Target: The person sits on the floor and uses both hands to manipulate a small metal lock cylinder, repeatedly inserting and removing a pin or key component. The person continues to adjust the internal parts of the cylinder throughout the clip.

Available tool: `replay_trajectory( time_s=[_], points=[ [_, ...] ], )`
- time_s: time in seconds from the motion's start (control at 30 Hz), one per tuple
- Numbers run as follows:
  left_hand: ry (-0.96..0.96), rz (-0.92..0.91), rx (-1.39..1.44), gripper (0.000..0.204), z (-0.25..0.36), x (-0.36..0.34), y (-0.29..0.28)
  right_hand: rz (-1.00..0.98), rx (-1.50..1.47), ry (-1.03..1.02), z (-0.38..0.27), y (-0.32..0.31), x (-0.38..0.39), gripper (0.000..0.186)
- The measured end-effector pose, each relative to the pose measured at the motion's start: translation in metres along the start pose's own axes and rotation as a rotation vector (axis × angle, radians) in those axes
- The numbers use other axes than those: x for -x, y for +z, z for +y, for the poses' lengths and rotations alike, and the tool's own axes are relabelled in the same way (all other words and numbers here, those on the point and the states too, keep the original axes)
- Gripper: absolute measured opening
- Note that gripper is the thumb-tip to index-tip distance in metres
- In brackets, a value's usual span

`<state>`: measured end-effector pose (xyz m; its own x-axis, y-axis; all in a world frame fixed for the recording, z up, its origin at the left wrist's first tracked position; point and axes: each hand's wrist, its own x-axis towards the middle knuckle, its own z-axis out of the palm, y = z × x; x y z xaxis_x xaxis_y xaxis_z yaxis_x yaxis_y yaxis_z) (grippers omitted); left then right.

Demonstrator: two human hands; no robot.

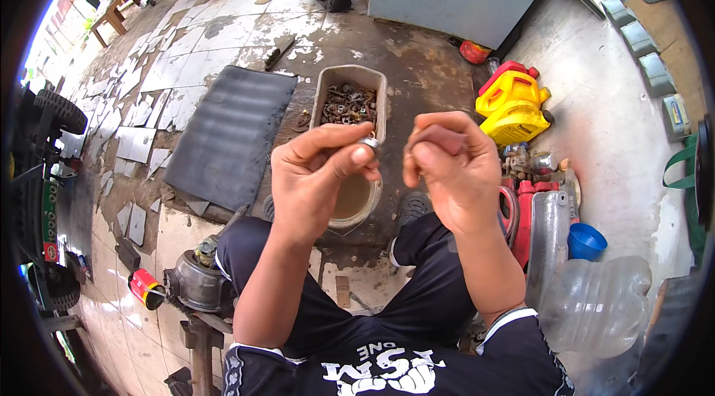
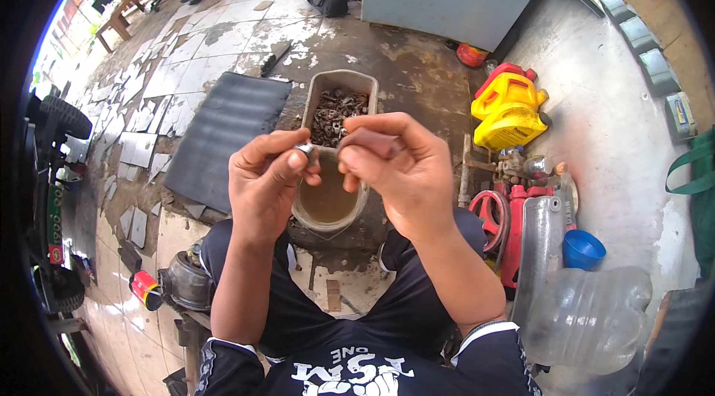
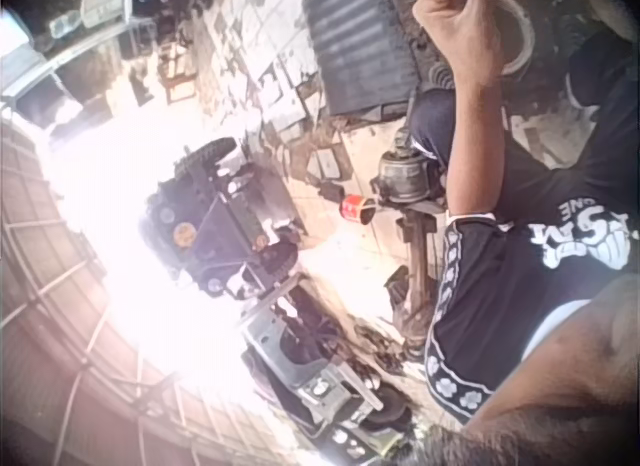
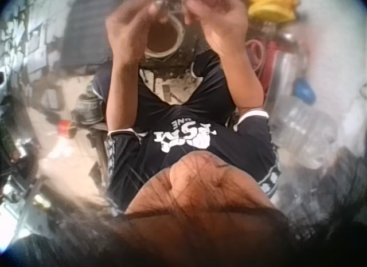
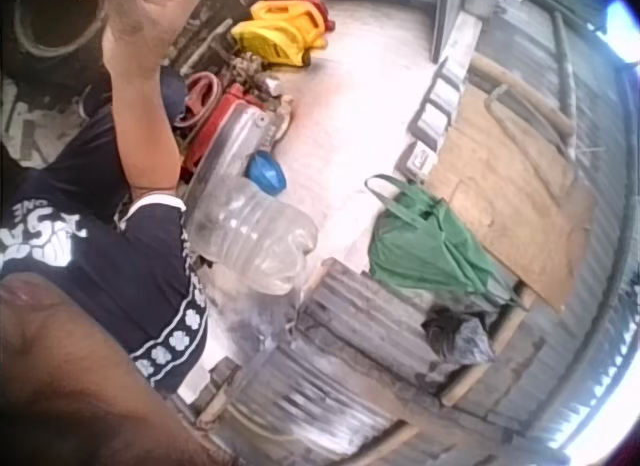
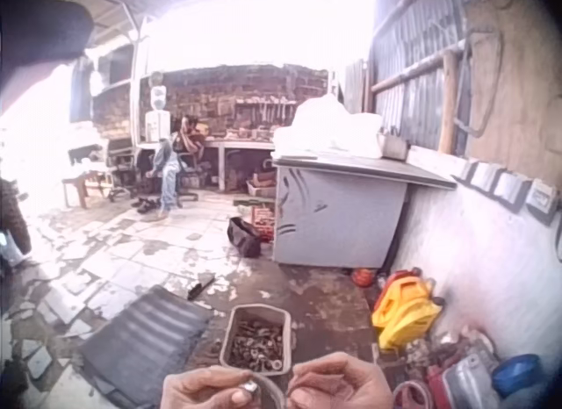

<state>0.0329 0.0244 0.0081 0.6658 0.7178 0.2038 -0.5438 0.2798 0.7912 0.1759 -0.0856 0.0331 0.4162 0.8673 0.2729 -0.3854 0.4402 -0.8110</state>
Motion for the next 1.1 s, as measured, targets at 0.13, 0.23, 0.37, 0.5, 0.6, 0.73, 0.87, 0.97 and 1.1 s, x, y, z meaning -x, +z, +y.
replay_trajectory(
  time_s=[0.13, 0.23, 0.37, 0.5, 0.6, 0.73, 0.87, 0.97, 1.1],
  points=[
    [-0.025, -0.118, 0.203, 0.027, -0.001, 0.0, -0.015, 0.131, 0.039, -0.103, -0.002, -0.004, -0.002, 0.034],
    [-0.075, -0.128, 0.22, 0.027, -0.002, 0.002, -0.008, 0.112, 0.11, -0.069, -0.004, -0.008, -0.001, 0.032],
    [-0.07, -0.13, 0.237, 0.029, 0.0, 0.004, -0.008, 0.034, 0.209, -0.049, 0.003, -0.008, 0.002, 0.029],
    [-0.058, -0.134, 0.223, 0.025, 0.003, 0.002, -0.003, -0.041, 0.293, -0.001, -0.002, 0.008, 0.007, 0.024],
    [-0.04, -0.156, 0.158, 0.02, -0.001, 0.001, 0.001, -0.045, 0.389, -0.068, 0.001, 0.013, 0.01, 0.02],
    [-0.003, -0.119, 0.097, 0.014, 0.0, 0.005, 0.008, -0.046, 0.417, -0.064, 0.0, 0.012, 0.012, 0.019],
    [0.122, -0.128, 0.043, 0.01, -0.005, 0.007, 0.005, -0.044, 0.445, -0.091, 0.002, 0.014, 0.012, 0.016],
    [0.177, -0.098, -0.006, 0.009, -0.009, 0.011, 0.009, 0.019, 0.343, -0.057, 0.003, 0.017, 0.012, 0.016],
    [0.172, -0.014, -0.019, 0.01, -0.01, 0.013, 0.009, 0.011, 0.365, -0.083, 0.009, 0.02, 0.008, 0.014]
  ],
)
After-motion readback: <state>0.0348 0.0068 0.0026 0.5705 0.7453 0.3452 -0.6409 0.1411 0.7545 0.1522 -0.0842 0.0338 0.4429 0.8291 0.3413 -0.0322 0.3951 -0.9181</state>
